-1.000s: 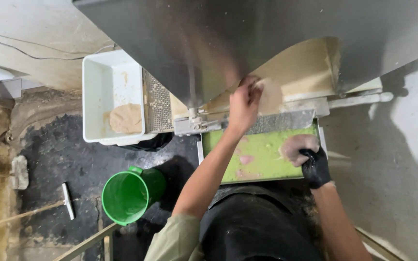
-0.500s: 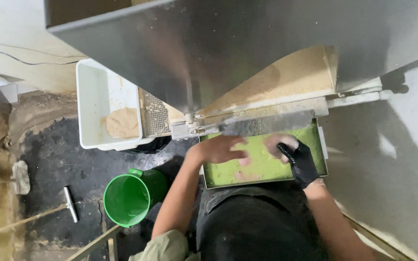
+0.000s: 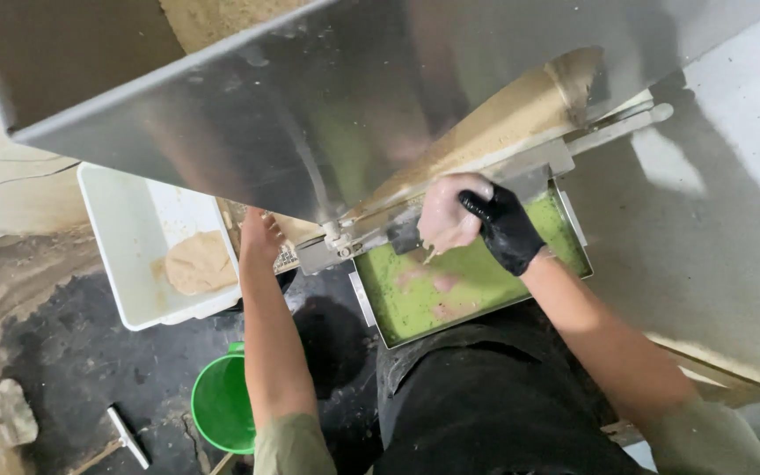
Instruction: The person repeatedly dips raw meat pieces into a green liquid in a metal tray, then places them into a white container. The process is repeated continuously throughout the clip.
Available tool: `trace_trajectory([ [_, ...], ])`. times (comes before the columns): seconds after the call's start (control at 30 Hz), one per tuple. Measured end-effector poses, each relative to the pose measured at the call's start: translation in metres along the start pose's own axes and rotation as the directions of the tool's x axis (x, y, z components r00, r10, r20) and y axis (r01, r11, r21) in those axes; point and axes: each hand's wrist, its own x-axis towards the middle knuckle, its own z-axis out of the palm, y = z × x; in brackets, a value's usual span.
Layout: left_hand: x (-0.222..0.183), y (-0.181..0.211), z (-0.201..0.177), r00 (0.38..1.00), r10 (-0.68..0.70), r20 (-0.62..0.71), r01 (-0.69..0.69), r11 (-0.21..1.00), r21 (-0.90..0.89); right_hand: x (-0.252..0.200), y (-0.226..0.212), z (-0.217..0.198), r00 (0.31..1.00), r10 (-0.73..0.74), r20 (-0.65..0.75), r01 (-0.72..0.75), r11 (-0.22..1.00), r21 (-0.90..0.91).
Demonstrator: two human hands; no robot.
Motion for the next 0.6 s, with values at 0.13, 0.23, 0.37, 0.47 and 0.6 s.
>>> trace_trajectory([
  [0.13,0.025,-0.012,-0.006,0.999,-0.053,-0.003,0.05,0.959,-0.278,0.023,-0.064,0.009,0.953,-0.295,-0.072,0.266,0.926,-0.268],
  [0.23,-0.035,0.035,0.012,0.98,-0.15,-0.132,0.073,0.884,-0.463,0.056,-0.09,0.002,0.796,-0.6,0.085,0.495,0.563,-0.662],
  [0.37,-0.068,0.06,0.014,0.94,-0.263,-0.217,0.095,0.814,-0.574,0.118,-0.073,-0.016,0.474,-0.797,0.374,0.636,0.015,-0.772],
  [0.47,0.013,-0.002,-0.027,0.962,-0.039,-0.271,-0.118,0.833,-0.54,0.16,0.026,-0.063,0.742,-0.551,0.383,0.409,-0.081,-0.909],
  [0.6,-0.02,0.029,-0.022,0.913,0.169,-0.37,-0.269,0.933,-0.239,0.084,0.022,-0.009,0.74,-0.487,0.464,0.5,-0.064,-0.864],
])
